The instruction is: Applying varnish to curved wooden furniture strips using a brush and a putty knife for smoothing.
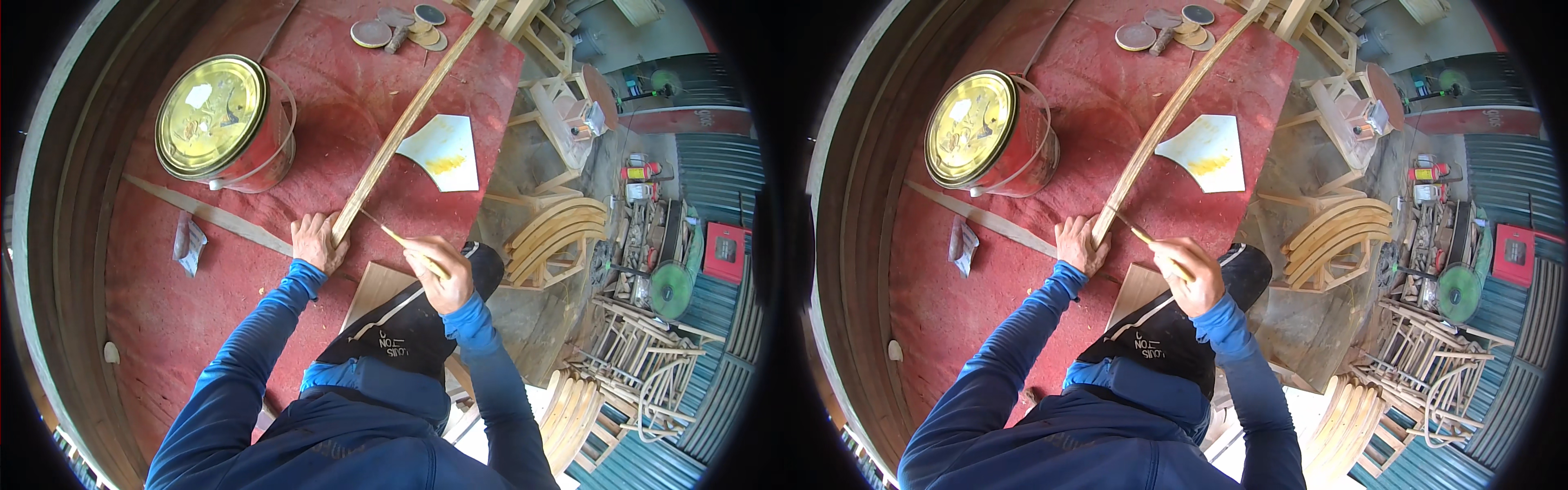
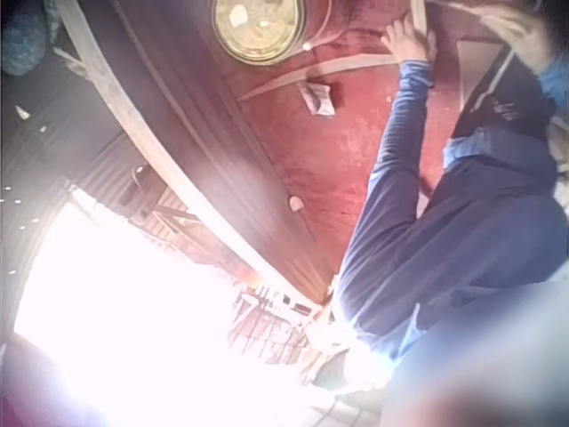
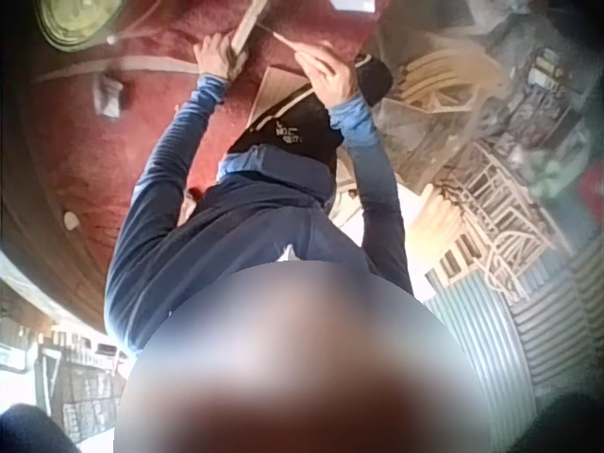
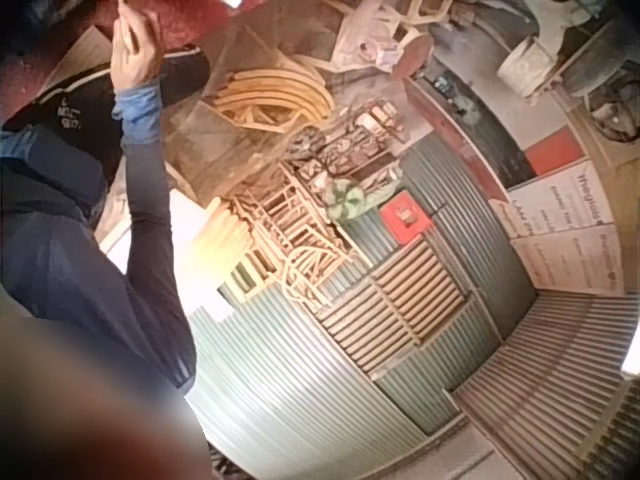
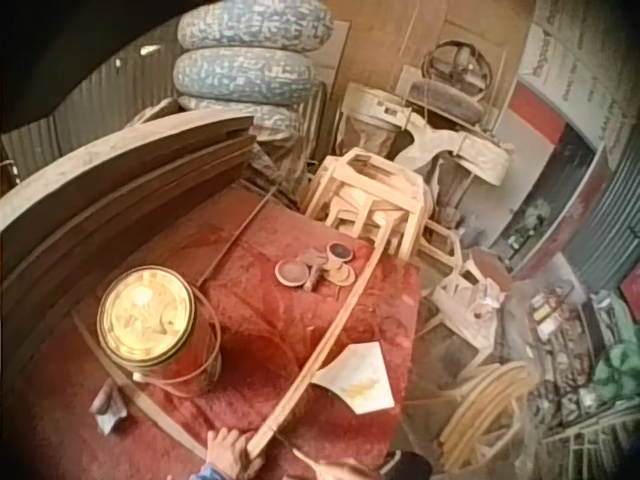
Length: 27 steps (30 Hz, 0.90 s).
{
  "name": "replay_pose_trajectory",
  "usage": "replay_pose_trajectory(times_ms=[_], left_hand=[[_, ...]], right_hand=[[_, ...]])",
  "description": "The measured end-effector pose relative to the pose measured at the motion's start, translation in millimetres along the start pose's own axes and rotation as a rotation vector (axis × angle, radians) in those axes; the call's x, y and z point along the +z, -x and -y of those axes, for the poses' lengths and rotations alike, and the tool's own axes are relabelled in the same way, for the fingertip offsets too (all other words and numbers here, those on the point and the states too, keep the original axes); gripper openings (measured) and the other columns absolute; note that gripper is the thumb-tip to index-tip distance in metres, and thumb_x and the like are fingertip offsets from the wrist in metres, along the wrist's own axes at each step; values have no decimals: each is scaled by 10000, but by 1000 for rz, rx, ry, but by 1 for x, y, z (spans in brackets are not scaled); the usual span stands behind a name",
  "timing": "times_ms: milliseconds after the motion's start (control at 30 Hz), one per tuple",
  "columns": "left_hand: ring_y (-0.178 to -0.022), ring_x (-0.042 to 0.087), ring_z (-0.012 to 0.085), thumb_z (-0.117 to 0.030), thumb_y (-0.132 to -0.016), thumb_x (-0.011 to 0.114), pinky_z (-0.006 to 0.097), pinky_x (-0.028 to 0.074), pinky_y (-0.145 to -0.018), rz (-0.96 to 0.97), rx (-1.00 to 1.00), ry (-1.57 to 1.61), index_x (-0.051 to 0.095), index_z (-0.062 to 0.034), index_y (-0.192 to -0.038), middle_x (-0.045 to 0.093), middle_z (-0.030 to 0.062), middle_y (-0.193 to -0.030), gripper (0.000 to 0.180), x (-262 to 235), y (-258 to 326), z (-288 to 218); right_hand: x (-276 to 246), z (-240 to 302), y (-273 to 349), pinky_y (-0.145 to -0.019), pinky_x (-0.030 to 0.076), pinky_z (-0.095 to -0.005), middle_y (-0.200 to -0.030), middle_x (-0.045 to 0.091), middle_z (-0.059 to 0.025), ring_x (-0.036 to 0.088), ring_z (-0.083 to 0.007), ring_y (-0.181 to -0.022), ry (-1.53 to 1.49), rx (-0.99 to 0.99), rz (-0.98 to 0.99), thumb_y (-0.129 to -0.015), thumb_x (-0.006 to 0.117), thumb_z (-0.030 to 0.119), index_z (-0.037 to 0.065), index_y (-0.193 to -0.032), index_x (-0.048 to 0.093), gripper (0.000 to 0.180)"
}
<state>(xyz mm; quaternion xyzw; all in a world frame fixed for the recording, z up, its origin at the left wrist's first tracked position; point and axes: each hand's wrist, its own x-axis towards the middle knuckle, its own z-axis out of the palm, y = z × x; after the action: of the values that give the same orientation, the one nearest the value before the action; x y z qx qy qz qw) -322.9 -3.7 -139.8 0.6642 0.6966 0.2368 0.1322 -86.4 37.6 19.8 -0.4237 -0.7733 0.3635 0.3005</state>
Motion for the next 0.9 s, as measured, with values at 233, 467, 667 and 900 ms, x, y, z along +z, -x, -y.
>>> replay_pose_trajectory(times_ms=[233,467,667,900], left_hand=[[-952,572,279,-311,-784,741,437,401,-859,8,-2,-3,670,-112,-1211,613,80,-961,476,-1,-2,-2],[-948,574,279,-301,-780,747,433,402,-856,2,1,6,670,-110,-1212,613,82,-963,479,-1,-2,-2],[-936,562,288,-307,-795,737,441,394,-847,-10,-5,17,679,-110,-1178,603,92,-936,435,1,-3,-1],[-933,557,289,-303,-794,741,439,393,-845,-1,-15,16,678,-113,-1181,593,91,-923,436,0,-3,-1]], right_hand=[[3,-21,13,-854,576,-320,-1109,706,-166,717,-248,-992,-394,260,-138,-957,690,17,-60,-1157,683,214],[-15,-30,-11,-903,597,-341,-1171,692,-167,724,-242,-1001,-495,306,-327,-993,655,35,-77,-1259,634,289],[-35,-45,-54,-887,585,-333,-1161,695,-171,703,-235,-1024,-232,145,-430,-985,667,46,-53,-1210,670,246],[-32,-59,-105,-944,549,-381,-1241,657,-176,667,-351,-1108,266,-174,-307,-908,676,-14,49,-1206,703,306]])
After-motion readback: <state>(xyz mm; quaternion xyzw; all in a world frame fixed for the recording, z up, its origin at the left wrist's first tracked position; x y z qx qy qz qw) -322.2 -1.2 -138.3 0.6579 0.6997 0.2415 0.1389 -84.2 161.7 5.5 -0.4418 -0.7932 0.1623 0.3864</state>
